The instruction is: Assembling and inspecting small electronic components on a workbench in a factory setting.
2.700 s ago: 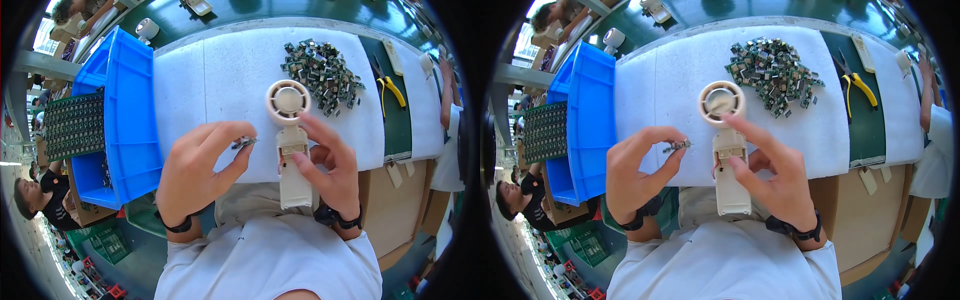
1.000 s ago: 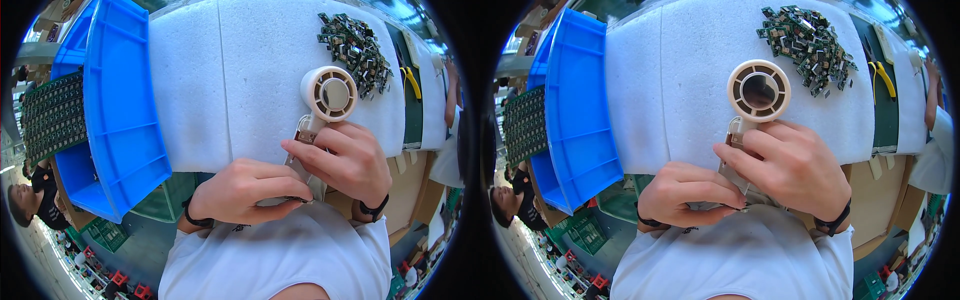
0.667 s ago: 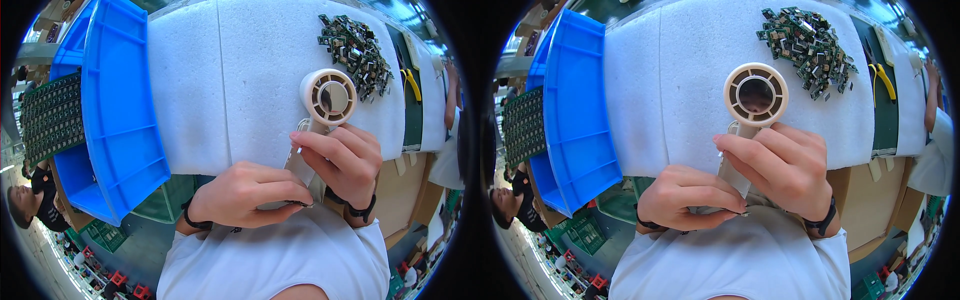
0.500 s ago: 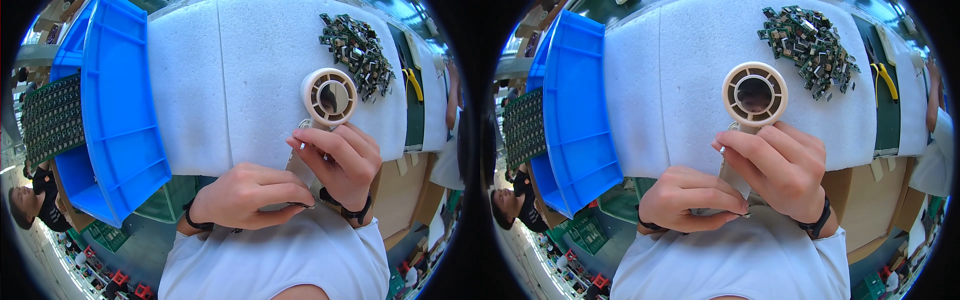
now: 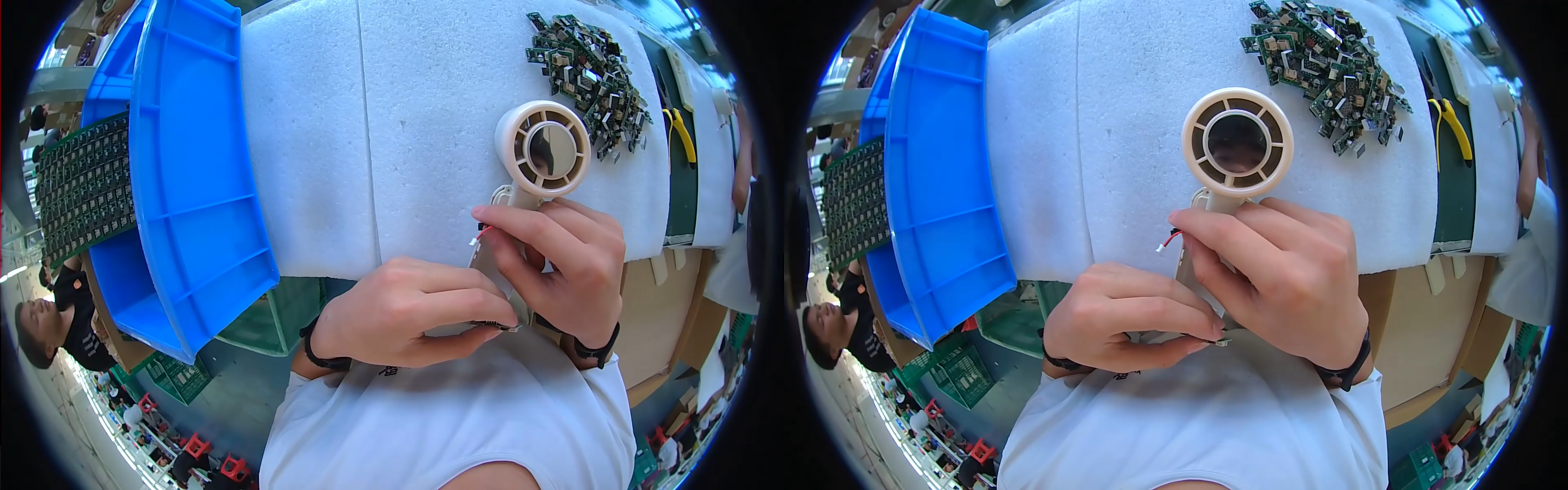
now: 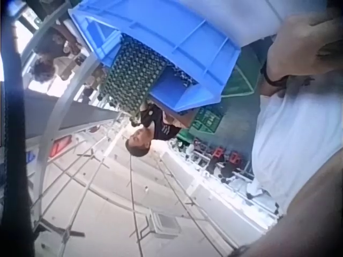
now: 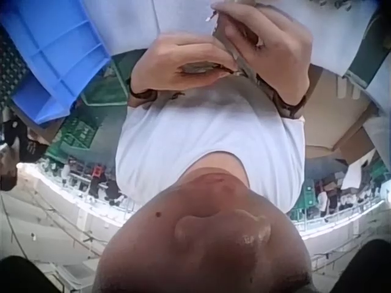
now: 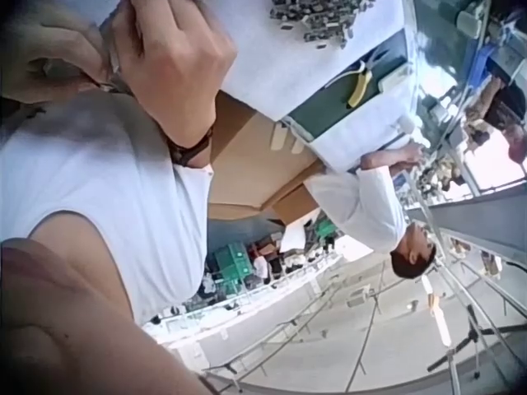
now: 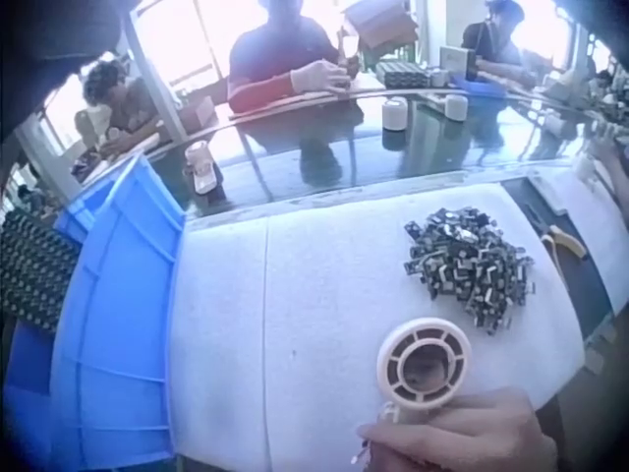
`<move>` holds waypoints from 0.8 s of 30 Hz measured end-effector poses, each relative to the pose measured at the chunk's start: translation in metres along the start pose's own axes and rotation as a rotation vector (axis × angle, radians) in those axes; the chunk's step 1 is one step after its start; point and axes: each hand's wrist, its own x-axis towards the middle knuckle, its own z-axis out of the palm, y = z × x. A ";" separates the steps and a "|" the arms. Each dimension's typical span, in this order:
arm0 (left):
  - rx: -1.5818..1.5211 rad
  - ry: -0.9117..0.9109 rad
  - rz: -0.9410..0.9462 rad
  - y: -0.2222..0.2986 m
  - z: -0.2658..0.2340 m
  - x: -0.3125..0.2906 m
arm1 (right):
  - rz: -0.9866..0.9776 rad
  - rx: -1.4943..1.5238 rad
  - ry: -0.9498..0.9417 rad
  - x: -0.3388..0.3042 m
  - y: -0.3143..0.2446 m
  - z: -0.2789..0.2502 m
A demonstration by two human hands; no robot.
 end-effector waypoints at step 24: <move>-0.086 0.651 -0.233 0.003 0.009 0.004 | 0.139 0.246 0.143 -0.007 0.006 0.004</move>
